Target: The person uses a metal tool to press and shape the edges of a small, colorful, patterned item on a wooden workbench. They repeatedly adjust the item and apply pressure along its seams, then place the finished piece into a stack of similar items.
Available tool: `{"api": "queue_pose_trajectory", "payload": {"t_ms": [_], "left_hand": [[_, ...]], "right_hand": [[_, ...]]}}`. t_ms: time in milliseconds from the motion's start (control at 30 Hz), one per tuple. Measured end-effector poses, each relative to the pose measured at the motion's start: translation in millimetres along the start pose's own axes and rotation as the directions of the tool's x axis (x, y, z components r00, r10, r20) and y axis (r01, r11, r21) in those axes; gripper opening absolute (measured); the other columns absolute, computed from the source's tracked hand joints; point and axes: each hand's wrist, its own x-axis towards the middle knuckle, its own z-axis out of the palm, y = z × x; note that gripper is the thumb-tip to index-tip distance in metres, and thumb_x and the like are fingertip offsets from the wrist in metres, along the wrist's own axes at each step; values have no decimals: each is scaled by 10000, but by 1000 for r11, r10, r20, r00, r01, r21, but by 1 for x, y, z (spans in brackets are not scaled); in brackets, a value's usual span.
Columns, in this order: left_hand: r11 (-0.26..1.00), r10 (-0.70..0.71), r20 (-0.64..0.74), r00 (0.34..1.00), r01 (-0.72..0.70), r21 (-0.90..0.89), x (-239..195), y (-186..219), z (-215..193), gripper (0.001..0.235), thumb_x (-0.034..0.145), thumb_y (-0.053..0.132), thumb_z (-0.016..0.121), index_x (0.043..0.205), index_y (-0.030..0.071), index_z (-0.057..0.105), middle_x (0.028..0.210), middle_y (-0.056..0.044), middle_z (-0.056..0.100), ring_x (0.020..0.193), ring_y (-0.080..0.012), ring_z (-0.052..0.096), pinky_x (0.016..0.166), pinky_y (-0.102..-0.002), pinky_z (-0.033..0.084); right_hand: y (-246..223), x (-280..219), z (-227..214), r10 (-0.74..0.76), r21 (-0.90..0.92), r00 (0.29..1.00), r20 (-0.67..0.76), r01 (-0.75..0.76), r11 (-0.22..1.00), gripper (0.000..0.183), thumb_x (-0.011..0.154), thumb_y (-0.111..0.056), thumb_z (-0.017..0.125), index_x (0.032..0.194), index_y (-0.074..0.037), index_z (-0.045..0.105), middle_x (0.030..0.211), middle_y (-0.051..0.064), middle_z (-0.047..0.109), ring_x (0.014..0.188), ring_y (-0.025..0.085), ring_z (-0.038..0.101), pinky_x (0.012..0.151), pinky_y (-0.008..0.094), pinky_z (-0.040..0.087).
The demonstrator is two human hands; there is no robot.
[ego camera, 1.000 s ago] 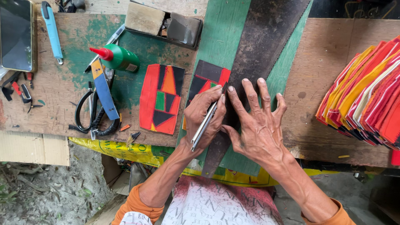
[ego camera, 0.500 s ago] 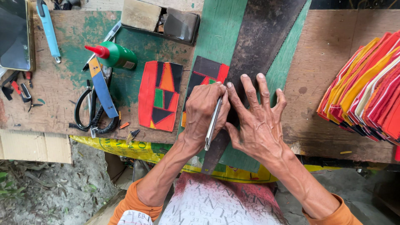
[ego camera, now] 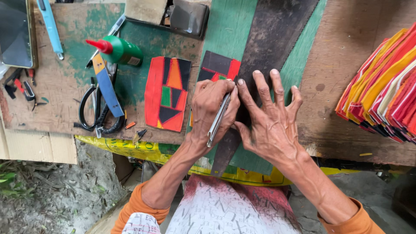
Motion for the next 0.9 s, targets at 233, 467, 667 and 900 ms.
{"api": "queue_pose_trajectory", "payload": {"t_ms": [233,467,667,900], "left_hand": [[994,69,-106,992,-78,-82,0,-4,7,114,962,15,706,1046,26,629,995,-112,692,954,-286,702,966,-415,498],[999,51,11,999,-51,-8,-2,-6,6,109,944,14,713,998,13,618,946,-128,687,928,-292,691,959,-442,484],[990,137,-14,991,-136,29,0,-7,6,148,928,11,703,1041,9,608,1015,-156,690,1028,-306,703,986,-452,477],[992,110,-10,994,-109,56,-27,6,-9,190,891,-8,731,1036,-8,607,1063,-196,700,1023,-304,696,967,-442,484]], "right_hand": [[0,3,-1,5,-30,1000,12,-5,1000,926,709,-378,797,1538,-155,448,1587,184,317,1485,432,213,1058,752,217],[2,2,1,5,-21,1000,-9,-5,1000,914,724,-368,797,1545,-162,454,1601,171,323,1503,426,219,1071,741,227],[3,6,-2,16,-45,1000,-13,-17,999,924,702,-368,807,1536,-172,461,1586,180,336,1489,430,229,1065,743,232],[1,3,-1,0,-35,1000,-8,0,999,898,722,-362,795,1535,-171,465,1576,193,338,1478,444,233,1052,749,232]]}}
